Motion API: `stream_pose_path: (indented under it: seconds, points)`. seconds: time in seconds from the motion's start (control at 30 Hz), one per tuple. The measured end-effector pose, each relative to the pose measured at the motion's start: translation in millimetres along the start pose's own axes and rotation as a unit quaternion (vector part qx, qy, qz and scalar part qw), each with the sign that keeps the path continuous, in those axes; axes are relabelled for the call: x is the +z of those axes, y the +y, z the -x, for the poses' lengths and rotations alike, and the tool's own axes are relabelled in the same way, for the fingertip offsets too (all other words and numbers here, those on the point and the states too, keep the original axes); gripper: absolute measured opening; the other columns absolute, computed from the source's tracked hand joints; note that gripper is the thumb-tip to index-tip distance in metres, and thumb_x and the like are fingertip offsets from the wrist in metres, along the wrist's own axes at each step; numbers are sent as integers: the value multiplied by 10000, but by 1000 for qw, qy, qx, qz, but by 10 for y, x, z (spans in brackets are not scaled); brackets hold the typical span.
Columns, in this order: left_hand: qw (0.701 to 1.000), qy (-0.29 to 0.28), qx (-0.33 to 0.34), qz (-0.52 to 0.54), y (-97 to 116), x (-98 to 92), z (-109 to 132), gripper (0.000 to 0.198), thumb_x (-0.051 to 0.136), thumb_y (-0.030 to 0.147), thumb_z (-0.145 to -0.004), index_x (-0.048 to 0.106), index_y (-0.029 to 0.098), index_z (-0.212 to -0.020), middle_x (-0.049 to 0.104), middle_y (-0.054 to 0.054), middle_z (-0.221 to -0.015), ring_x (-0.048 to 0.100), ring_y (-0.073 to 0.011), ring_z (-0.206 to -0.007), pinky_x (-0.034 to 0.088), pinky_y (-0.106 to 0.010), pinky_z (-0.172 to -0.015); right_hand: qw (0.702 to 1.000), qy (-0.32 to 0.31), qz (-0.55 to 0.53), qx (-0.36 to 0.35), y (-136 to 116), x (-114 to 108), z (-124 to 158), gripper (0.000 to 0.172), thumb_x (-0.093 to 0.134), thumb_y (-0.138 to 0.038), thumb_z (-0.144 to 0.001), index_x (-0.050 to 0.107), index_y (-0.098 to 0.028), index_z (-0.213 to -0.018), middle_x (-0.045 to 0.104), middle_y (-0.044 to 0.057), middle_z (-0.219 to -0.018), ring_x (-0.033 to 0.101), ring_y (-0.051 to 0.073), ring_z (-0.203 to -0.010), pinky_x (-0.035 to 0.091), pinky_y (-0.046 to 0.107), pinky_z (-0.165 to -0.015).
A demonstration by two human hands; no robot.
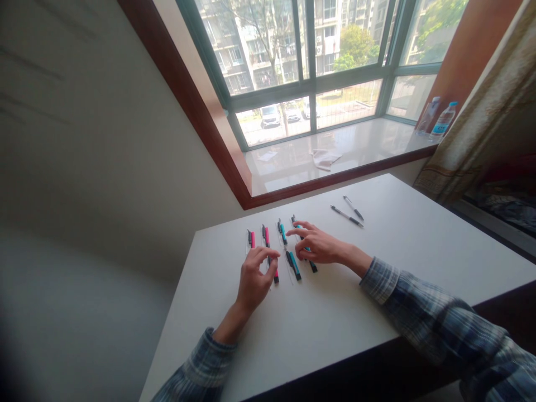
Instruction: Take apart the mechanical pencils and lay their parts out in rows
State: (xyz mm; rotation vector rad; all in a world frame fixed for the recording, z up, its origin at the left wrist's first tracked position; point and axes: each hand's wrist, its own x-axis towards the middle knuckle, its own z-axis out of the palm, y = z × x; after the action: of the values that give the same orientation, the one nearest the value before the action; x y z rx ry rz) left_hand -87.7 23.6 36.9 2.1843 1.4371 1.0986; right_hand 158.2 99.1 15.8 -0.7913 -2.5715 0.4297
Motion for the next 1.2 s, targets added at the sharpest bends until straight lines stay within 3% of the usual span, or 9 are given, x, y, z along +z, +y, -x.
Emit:
stream_pose_path:
  seconds: [0.47, 1.2]
  points:
    - [999, 31, 11, -22, -6, -79, -45, 144, 596, 142, -919, 690, 249, -898, 703, -21, -928, 610, -232, -963, 496, -390, -901, 1000, 23, 13, 14, 25, 22, 24, 210, 635, -185, -938, 802, -271, -844, 572, 38, -1476, 336, 366, -1483, 421, 596, -1157]
    - [1000, 19, 7, 0, -29, -45, -33, 133, 598, 153, -925, 703, 233, -910, 701, -30, -935, 609, -228, -973, 489, -393, -918, 998, 43, 21, 32, 24, 24, -1, 202, 642, -210, -941, 810, -268, -844, 631, 52, -1403, 414, 365, -1428, 447, 574, -1126]
